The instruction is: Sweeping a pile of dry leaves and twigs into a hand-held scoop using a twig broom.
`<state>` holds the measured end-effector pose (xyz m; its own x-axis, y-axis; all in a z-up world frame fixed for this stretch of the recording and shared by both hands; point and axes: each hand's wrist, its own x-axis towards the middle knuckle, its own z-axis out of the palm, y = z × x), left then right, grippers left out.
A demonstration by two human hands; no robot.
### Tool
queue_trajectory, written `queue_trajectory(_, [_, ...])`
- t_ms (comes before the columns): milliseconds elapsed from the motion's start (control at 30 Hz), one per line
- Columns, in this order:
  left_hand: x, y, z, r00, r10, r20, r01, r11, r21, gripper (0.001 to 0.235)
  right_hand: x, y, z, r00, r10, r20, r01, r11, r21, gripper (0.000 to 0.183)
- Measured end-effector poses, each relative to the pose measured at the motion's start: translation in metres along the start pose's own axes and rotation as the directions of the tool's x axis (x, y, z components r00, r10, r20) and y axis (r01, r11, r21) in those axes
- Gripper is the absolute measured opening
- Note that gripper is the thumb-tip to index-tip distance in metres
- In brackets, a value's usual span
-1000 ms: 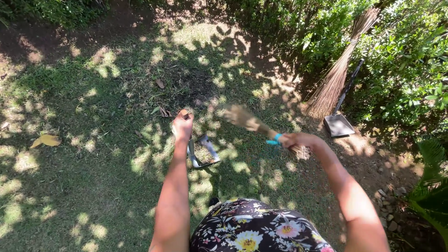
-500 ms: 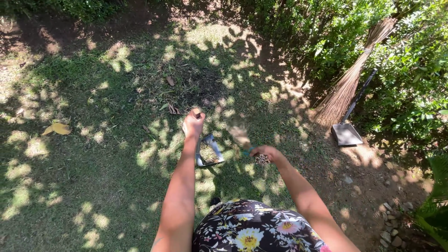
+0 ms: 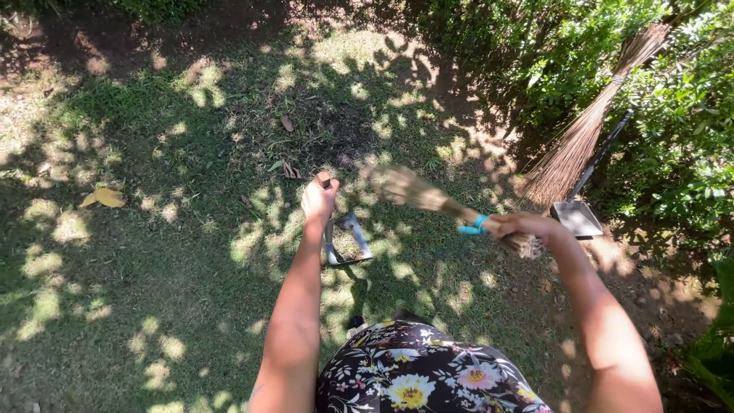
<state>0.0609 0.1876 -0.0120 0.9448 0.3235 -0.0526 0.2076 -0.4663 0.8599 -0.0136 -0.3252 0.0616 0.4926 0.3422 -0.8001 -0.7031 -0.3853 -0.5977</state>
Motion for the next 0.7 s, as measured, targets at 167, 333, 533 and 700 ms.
queue_trajectory(167, [0.0,-0.01,0.003,0.998,-0.023,-0.06,0.025,0.999,0.026,0.026,0.02,-0.037,-0.015,0.916,-0.06,-0.396,-0.073,0.948,-0.311,0.085])
queue_trajectory(333, [0.001,-0.002,0.007,0.992,-0.071,-0.104,0.081,0.992,0.098,0.029,0.126,-0.022,-0.04,0.887,0.012,-0.461,-0.069,0.992,-0.106,0.06])
queue_trajectory(533, [0.005,-0.004,0.024,0.993,-0.006,-0.115,0.015,0.997,0.077,0.029,0.246,0.038,-0.031,0.97,0.139,-0.201,-0.118,0.987,0.112,0.028])
queue_trajectory(700, [-0.006,0.018,0.026,0.989,-0.119,-0.09,0.117,0.993,-0.032,0.032,0.167,0.047,0.011,0.877,-0.431,0.213,0.453,0.889,-0.067,0.042])
